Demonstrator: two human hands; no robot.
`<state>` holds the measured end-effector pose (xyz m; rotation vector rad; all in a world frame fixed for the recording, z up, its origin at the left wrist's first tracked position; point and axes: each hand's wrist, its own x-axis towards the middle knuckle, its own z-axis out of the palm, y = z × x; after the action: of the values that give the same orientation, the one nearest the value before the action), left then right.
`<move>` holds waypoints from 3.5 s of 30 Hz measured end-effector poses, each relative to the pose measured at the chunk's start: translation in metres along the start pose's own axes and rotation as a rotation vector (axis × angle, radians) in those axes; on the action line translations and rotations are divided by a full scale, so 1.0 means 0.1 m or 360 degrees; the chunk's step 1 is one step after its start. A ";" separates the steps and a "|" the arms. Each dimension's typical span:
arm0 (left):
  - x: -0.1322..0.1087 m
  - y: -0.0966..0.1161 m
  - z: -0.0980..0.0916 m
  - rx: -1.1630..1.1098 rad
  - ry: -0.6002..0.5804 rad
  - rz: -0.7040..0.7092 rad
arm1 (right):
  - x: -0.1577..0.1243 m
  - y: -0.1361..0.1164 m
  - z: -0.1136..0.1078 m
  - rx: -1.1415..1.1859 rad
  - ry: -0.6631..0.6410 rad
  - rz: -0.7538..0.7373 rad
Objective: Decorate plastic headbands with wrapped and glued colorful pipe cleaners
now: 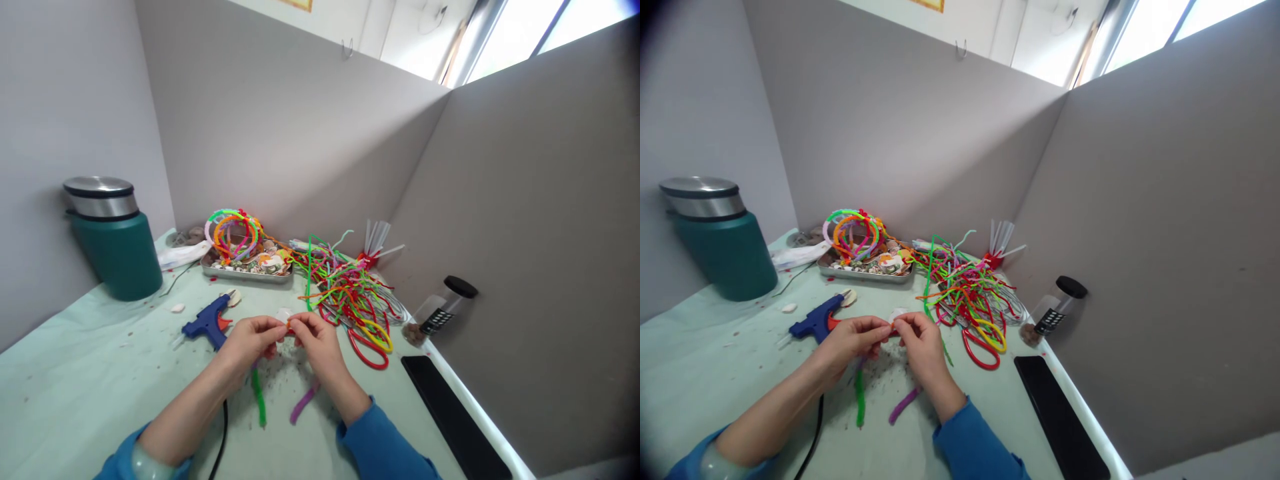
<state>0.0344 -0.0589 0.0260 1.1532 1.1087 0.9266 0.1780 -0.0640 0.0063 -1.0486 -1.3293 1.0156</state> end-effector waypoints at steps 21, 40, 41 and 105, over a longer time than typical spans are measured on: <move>-0.05 -0.03 -0.07 0.1725 0.0261 0.0682 | -0.09 0.01 -0.08 -0.1315 -0.0173 -0.0586; 0.01 -0.04 -0.04 0.0876 0.0150 0.0352 | -0.01 -0.01 -0.12 -0.0773 -0.0053 -0.0501; 0.01 -0.04 -0.04 0.0995 0.0155 0.0409 | -0.02 -0.02 -0.12 -0.0856 -0.0090 -0.0547; 0.00 -0.05 -0.02 0.0748 0.0316 0.0454 | -0.05 -0.01 0.05 -0.0519 0.0125 -0.0213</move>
<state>0.0325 -0.0595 0.0206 1.6628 1.3931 1.0467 0.1734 -0.0693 0.0059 -1.2099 -1.5103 0.6644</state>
